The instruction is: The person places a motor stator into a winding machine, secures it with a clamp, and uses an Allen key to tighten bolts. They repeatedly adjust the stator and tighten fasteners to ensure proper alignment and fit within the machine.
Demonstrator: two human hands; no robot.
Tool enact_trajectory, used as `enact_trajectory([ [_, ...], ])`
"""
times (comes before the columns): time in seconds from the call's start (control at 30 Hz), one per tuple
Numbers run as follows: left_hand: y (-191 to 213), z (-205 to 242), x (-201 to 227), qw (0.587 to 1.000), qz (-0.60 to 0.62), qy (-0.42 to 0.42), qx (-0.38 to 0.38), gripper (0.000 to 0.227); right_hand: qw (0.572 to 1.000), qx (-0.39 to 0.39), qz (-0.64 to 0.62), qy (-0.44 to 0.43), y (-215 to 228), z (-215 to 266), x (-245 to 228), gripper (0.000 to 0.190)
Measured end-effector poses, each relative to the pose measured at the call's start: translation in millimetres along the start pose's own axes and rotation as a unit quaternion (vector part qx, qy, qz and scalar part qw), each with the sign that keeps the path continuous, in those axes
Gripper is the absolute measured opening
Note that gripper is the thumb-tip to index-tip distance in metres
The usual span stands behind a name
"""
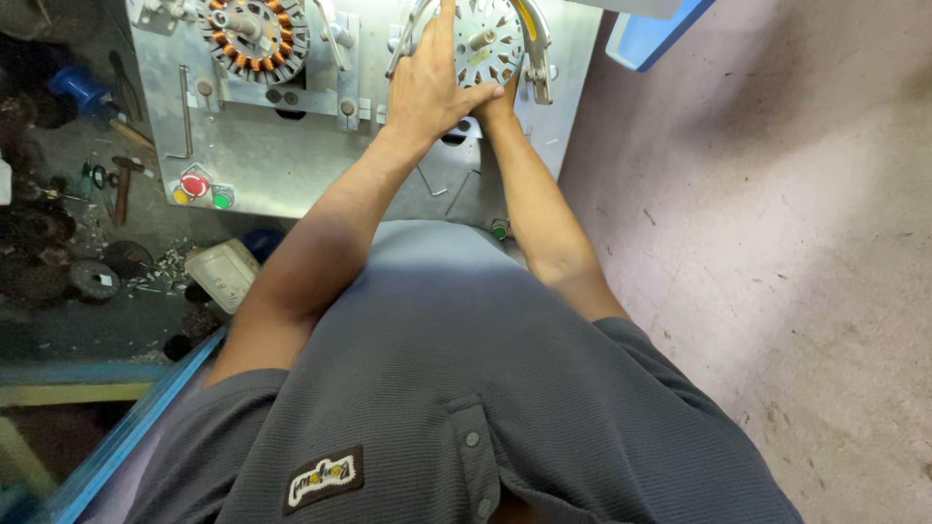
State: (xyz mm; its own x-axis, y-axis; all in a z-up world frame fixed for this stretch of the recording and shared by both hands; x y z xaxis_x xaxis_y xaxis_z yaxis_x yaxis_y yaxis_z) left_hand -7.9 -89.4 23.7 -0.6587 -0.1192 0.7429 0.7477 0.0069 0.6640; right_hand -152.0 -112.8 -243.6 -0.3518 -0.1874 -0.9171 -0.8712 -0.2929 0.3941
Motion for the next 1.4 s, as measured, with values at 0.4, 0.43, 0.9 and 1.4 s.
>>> enact_trajectory([
  [0.4,-4.9,-4.8,6.8,0.999,-0.015,-0.031,-0.005,0.08,1.0,0.021,-0.004,0.017,-7.2,11.1,5.7,0.045],
  [0.43,-3.2,-3.5,8.2,0.999,-0.01,-0.044,0.004,0.079,1.0,0.022,-0.007,0.014,-9.6,14.7,4.7,0.045],
  [0.9,-8.7,-4.3,-5.5,0.999,-0.032,-0.02,0.001,0.074,1.0,0.018,0.002,0.001,-6.5,22.2,13.6,0.044],
  [1.4,-6.0,-3.4,-8.9,1.0,-0.012,0.013,0.003,0.067,0.999,0.004,0.037,-0.006,6.9,22.7,8.0,0.043],
])
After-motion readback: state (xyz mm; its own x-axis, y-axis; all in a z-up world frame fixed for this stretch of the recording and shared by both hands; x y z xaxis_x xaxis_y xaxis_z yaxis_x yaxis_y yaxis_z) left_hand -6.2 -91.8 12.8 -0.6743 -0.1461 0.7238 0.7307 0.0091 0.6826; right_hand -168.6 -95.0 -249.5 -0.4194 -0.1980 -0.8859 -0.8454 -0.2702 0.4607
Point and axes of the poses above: each hand's wrist, its own z-axis away from the middle knuckle, its own y-axis out of the back of the hand, x = y × z, the point moved 9 cm from there along -z, towards the middle knuckle, and after that the axes turned 12 degrees about y, right-handed, at the moved point
